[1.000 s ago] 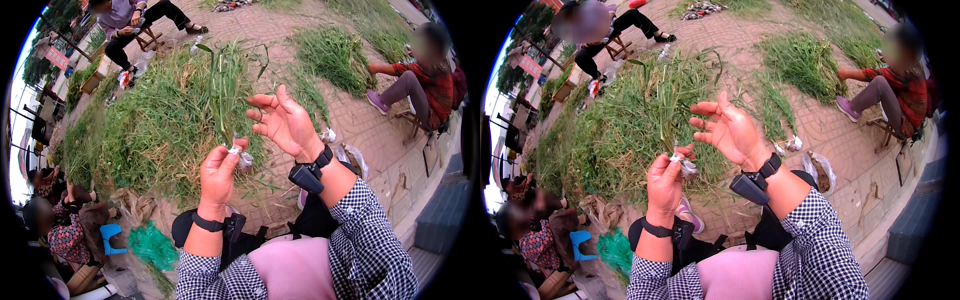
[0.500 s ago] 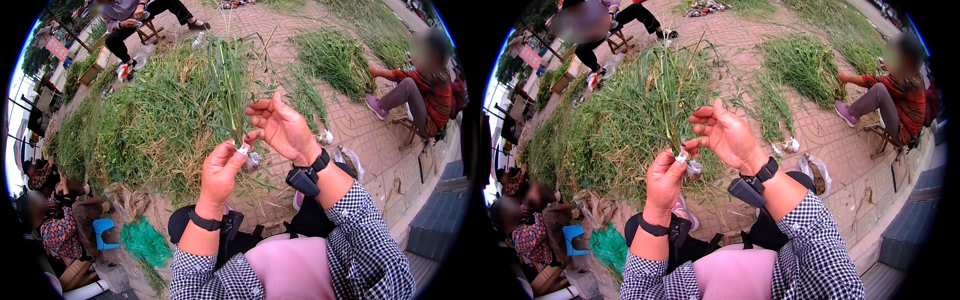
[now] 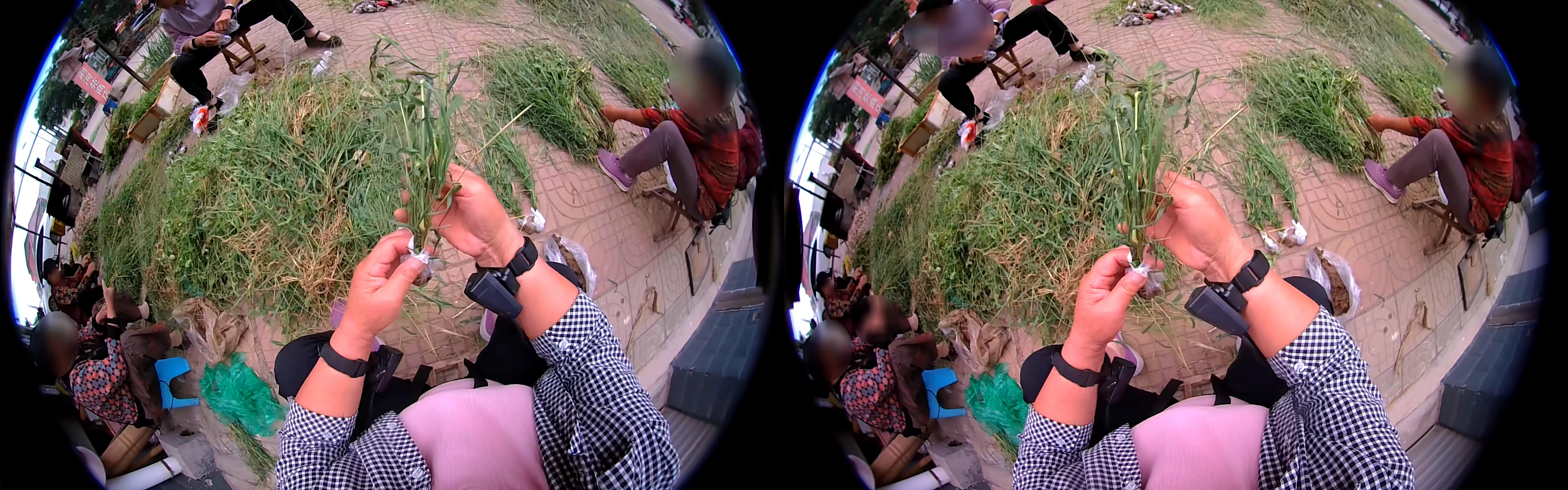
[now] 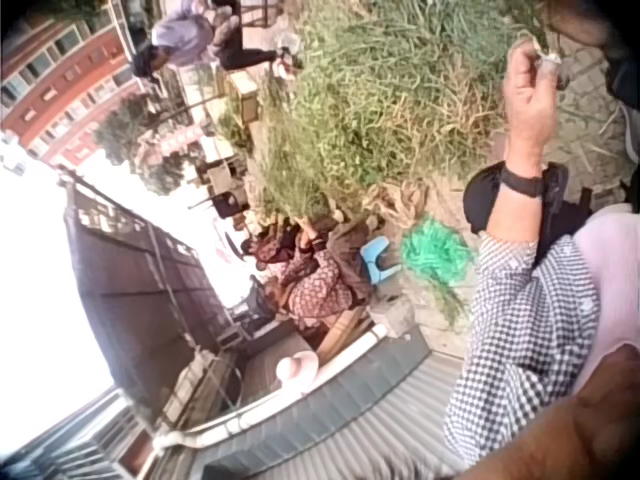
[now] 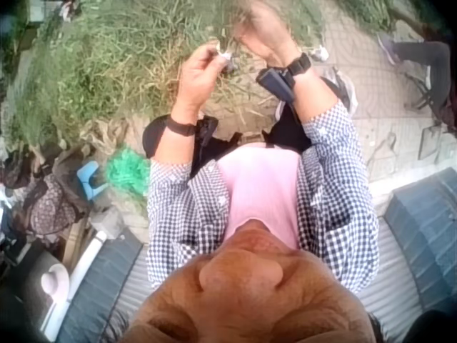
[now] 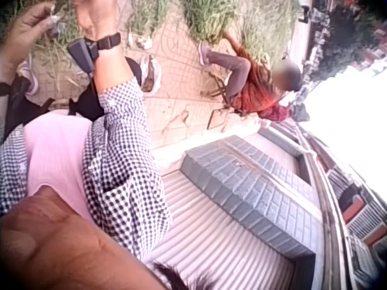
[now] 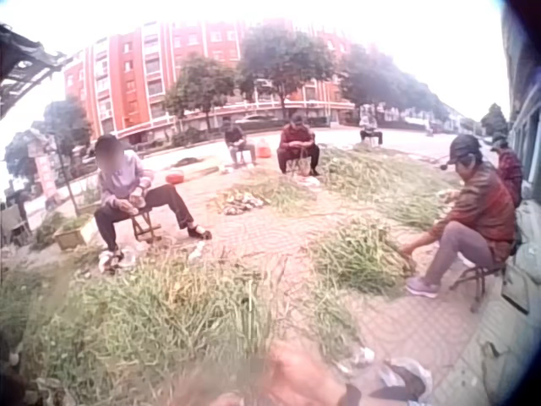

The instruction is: The person sits on the ground and bundles green plant stems by hand. They gather stems, wrap them with a plastic tie, and place the finished bundle aside.

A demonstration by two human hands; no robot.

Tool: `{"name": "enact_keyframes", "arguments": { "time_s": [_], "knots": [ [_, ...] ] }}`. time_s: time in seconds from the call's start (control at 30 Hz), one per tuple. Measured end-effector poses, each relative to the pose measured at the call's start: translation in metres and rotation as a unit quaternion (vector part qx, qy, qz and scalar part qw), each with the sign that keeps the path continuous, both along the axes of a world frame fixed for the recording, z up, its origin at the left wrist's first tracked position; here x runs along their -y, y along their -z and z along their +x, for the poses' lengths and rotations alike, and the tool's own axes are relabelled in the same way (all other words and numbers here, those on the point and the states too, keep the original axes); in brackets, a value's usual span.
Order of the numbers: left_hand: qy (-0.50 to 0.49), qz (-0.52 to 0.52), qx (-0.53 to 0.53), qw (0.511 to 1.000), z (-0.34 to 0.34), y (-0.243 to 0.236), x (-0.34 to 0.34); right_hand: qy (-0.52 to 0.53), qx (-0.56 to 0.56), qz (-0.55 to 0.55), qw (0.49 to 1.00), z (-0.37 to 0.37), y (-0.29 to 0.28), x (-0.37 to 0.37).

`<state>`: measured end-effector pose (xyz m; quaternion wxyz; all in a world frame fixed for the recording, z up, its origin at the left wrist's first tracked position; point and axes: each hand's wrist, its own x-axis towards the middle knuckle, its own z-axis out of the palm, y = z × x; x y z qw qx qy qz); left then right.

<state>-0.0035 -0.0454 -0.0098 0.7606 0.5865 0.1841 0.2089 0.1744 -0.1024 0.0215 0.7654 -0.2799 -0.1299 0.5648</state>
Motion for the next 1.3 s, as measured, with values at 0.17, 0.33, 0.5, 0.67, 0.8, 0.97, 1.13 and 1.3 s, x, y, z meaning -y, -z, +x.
{"name": "enact_keyframes", "arguments": {
  "time_s": [0.17, 0.33, 0.5, 0.67, 0.8, 0.97, 1.13, 1.3],
  "knots": [
    [-0.088, -0.141, 0.112, 0.98, -0.002, -0.013, -0.024, -0.004, -0.023, 0.01, 1.0, 0.002, 0.014, 0.003],
    [-0.074, -0.107, 0.089, 0.988, 0.003, -0.012, -0.013, -0.024, -0.036, 0.051, 0.998, 0.007, 0.023, 0.0],
    [-0.049, -0.109, 0.086, 0.989, 0.003, -0.012, -0.013, -0.016, -0.004, 0.04, 0.999, 0.008, 0.023, 0.001],
    [-0.052, -0.11, 0.071, 0.99, 0.008, -0.005, -0.012, 0.018, 0.085, 0.006, 0.996, 0.006, 0.012, 0.004],
    [-0.053, -0.083, 0.011, 0.995, -0.003, -0.011, -0.013, 0.018, 0.155, -0.008, 0.988, -0.006, 0.012, -0.002],
    [-0.035, -0.114, -0.002, 0.993, -0.003, -0.009, -0.014, 0.011, 0.244, -0.033, 0.969, -0.009, 0.013, 0.001],
    [-0.038, -0.11, 0.025, 0.993, 0.003, -0.001, -0.012, 0.04, 0.297, -0.051, 0.953, -0.008, 0.017, 0.001],
    [-0.081, -0.107, -0.003, 0.991, 0.008, 0.0, -0.016, 0.062, 0.337, -0.045, 0.938, -0.011, 0.012, 0.002]
  ]
}}
